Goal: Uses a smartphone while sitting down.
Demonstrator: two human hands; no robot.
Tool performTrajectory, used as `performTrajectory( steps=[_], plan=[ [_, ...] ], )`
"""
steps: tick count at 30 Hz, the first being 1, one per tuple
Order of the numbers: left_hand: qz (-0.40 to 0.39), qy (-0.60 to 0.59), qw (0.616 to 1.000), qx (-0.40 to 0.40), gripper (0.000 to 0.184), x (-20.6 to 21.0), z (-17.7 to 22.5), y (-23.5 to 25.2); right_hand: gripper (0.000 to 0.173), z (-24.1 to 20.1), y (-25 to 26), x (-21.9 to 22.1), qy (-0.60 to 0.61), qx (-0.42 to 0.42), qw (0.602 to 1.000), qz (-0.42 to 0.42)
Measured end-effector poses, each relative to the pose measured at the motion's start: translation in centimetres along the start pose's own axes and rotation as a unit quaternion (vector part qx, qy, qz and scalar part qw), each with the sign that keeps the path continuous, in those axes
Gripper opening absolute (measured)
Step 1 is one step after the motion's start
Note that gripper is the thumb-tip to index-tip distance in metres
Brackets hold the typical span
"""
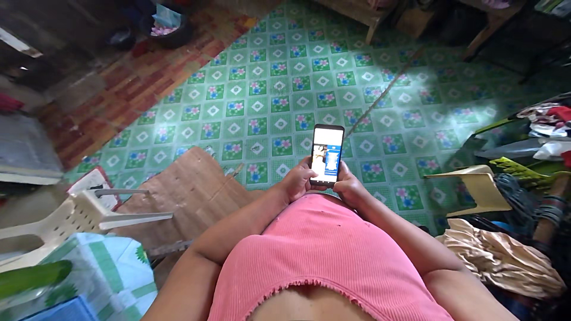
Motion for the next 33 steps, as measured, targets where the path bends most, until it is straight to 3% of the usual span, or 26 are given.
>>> performTrajectory(
  steps=[33],
  plan=[
    [-0.008, 0.006, 1.0, -0.004, 0.056, -0.06, 0.29, 0.19, 0.085, 0.22, 0.41, -0.16, 0.004, -0.002, 1.0, 0.005]
  ],
)
Point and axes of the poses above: each hand's wrist, its own y-axis towards the middle knuckle, its own x-axis out of the palm, z = x × y, the point moved 3 cm from there along y, towards the middle knuckle, and after that the axes turned 1 degree about -x, right-handed, at the moved point
